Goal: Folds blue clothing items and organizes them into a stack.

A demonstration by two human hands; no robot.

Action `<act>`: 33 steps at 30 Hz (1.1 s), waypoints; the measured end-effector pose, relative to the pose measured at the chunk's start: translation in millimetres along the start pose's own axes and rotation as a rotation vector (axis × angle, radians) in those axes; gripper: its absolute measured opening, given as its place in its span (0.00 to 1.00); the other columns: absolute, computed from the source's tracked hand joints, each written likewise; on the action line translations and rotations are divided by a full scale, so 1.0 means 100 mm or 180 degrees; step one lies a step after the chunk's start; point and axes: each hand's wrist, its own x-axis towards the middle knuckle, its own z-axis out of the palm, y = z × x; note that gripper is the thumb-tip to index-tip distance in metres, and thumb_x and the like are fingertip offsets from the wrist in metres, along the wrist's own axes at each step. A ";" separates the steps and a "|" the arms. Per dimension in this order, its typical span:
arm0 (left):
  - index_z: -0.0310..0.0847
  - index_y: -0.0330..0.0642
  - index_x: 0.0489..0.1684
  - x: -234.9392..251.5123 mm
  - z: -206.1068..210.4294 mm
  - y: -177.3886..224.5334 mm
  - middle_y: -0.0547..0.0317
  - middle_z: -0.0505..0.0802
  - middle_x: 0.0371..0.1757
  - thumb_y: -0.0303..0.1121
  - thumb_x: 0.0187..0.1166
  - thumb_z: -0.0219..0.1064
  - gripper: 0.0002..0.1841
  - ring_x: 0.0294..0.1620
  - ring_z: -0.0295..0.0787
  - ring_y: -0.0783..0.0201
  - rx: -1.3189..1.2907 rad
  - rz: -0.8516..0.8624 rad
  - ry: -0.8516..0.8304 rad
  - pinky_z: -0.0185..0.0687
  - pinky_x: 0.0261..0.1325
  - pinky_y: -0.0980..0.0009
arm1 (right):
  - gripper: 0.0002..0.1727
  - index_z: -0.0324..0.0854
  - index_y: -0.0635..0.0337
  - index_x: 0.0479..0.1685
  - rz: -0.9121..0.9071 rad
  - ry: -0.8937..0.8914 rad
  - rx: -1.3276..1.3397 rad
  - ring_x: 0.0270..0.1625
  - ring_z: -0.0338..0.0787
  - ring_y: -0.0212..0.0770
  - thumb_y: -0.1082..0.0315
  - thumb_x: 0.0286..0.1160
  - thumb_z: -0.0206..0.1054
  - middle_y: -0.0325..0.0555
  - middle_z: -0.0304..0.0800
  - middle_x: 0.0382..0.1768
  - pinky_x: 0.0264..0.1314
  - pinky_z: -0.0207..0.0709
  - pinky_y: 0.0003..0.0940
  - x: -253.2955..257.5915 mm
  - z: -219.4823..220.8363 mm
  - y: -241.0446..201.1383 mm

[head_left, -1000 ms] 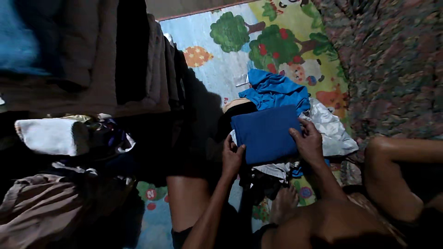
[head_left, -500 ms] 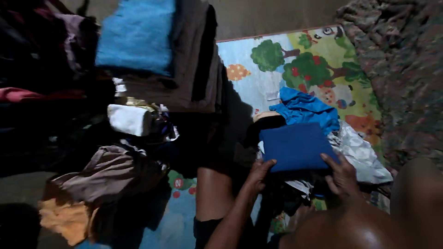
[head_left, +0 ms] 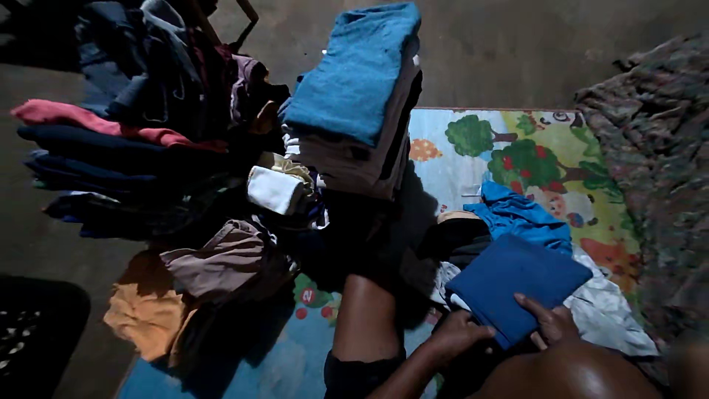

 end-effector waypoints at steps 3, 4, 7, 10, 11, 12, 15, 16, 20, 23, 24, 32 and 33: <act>0.84 0.30 0.60 -0.33 -0.50 -0.03 0.46 0.93 0.46 0.29 0.82 0.63 0.15 0.43 0.90 0.61 0.1536 0.1081 0.0641 0.87 0.53 0.61 | 0.27 0.71 0.69 0.68 -0.0810 -0.0635 -0.0594 0.43 0.93 0.27 0.75 0.67 0.71 0.44 0.91 0.45 0.46 0.90 0.26 -0.03 -0.09 -0.53; 0.85 0.30 0.58 -0.45 -0.69 -0.01 0.44 0.93 0.50 0.28 0.81 0.62 0.14 0.49 0.92 0.59 0.1787 0.1340 0.1018 0.86 0.58 0.59 | 0.27 0.71 0.68 0.67 -0.1061 -0.0936 -0.0661 0.43 0.93 0.25 0.74 0.67 0.70 0.40 0.91 0.45 0.47 0.90 0.25 -0.04 -0.08 -0.75; 0.87 0.32 0.56 -0.90 -1.09 0.39 0.48 0.94 0.53 0.27 0.79 0.63 0.13 0.53 0.92 0.64 0.2117 0.2026 0.1990 0.86 0.60 0.64 | 0.30 0.71 0.58 0.67 -0.1727 -0.1729 -0.0528 0.47 0.94 0.27 0.69 0.59 0.73 0.32 0.92 0.46 0.50 0.92 0.28 -0.17 0.13 -1.47; 0.85 0.35 0.55 -1.42 -1.23 1.11 0.62 0.94 0.50 0.26 0.81 0.64 0.10 0.50 0.90 0.77 0.1859 0.3296 0.2315 0.87 0.56 0.77 | 0.18 0.81 0.46 0.53 -0.2277 -0.2322 -0.0154 0.38 0.94 0.24 0.70 0.61 0.73 0.26 0.95 0.37 0.42 0.92 0.25 -0.44 0.56 -2.16; 0.85 0.44 0.55 -1.59 -1.26 1.37 0.70 0.94 0.52 0.30 0.82 0.65 0.09 0.52 0.90 0.78 0.1774 0.3660 0.2359 0.87 0.58 0.77 | 0.17 0.82 0.45 0.51 -0.2372 -0.2537 0.0067 0.39 0.94 0.23 0.72 0.63 0.72 0.25 0.95 0.37 0.43 0.92 0.24 -0.56 0.74 -2.37; 0.86 0.54 0.57 -1.74 -1.28 1.61 0.75 0.94 0.54 0.34 0.83 0.66 0.09 0.55 0.90 0.78 0.1740 0.3989 0.2365 0.87 0.60 0.76 | 0.15 0.81 0.46 0.51 -0.2416 -0.2702 0.0305 0.40 0.93 0.23 0.74 0.67 0.69 0.26 0.95 0.37 0.46 0.91 0.23 -0.73 0.93 -2.56; 0.84 0.61 0.60 -2.02 -1.32 2.20 0.81 0.92 0.56 0.35 0.83 0.67 0.12 0.59 0.89 0.73 0.1839 0.4796 0.2392 0.85 0.66 0.71 | 0.05 0.75 0.56 0.49 -0.2179 -0.2836 0.0743 0.40 0.90 0.22 0.75 0.82 0.61 0.32 0.86 0.37 0.48 0.86 0.19 -1.19 1.58 -2.97; 0.83 0.58 0.58 -2.03 -1.32 2.34 0.80 0.92 0.55 0.31 0.82 0.66 0.11 0.58 0.89 0.73 0.1915 0.4941 0.2458 0.86 0.66 0.70 | 0.04 0.77 0.61 0.48 -0.2136 -0.3029 0.1019 0.38 0.92 0.31 0.76 0.80 0.63 0.40 0.90 0.35 0.46 0.89 0.30 -1.03 1.88 -3.06; 0.77 0.41 0.60 -1.82 -1.44 2.49 0.71 0.89 0.58 0.24 0.80 0.62 0.13 0.59 0.88 0.74 0.2322 0.4495 0.2443 0.85 0.66 0.71 | 0.33 0.66 0.62 0.79 -0.1980 -0.2625 0.0063 0.50 0.93 0.46 0.69 0.75 0.73 0.55 0.88 0.55 0.51 0.90 0.45 -0.53 2.68 -2.88; 0.77 0.32 0.65 -1.66 -1.54 2.47 0.54 0.86 0.65 0.22 0.80 0.61 0.16 0.61 0.86 0.72 0.2866 0.3851 0.2402 0.83 0.64 0.74 | 0.43 0.55 0.60 0.89 -0.1738 -0.2433 -0.0297 0.57 0.92 0.52 0.68 0.73 0.75 0.61 0.84 0.65 0.55 0.89 0.49 -0.42 2.78 -2.64; 0.78 0.33 0.65 -1.62 -1.55 2.47 0.52 0.86 0.65 0.23 0.80 0.61 0.16 0.60 0.85 0.72 0.3016 0.3753 0.2446 0.83 0.63 0.75 | 0.44 0.55 0.59 0.89 -0.1711 -0.2436 -0.0267 0.58 0.92 0.52 0.70 0.72 0.75 0.61 0.84 0.65 0.55 0.89 0.49 -0.43 2.76 -2.62; 0.72 0.34 0.79 -1.18 -1.64 3.07 0.28 0.70 0.83 0.47 0.73 0.75 0.37 0.86 0.60 0.30 0.4240 0.2950 0.2637 0.57 0.80 0.33 | 0.43 0.56 0.59 0.88 -0.1820 -0.2524 -0.0293 0.60 0.90 0.51 0.74 0.71 0.74 0.60 0.84 0.65 0.57 0.88 0.46 -0.44 2.64 -2.62; 0.69 0.36 0.82 -1.09 -1.65 3.08 0.29 0.69 0.85 0.48 0.69 0.79 0.42 0.86 0.58 0.28 0.4372 0.2727 0.2540 0.56 0.78 0.28 | 0.42 0.57 0.59 0.88 -0.1812 -0.2557 -0.0249 0.58 0.91 0.49 0.74 0.72 0.73 0.58 0.86 0.63 0.54 0.88 0.44 -0.44 2.60 -2.61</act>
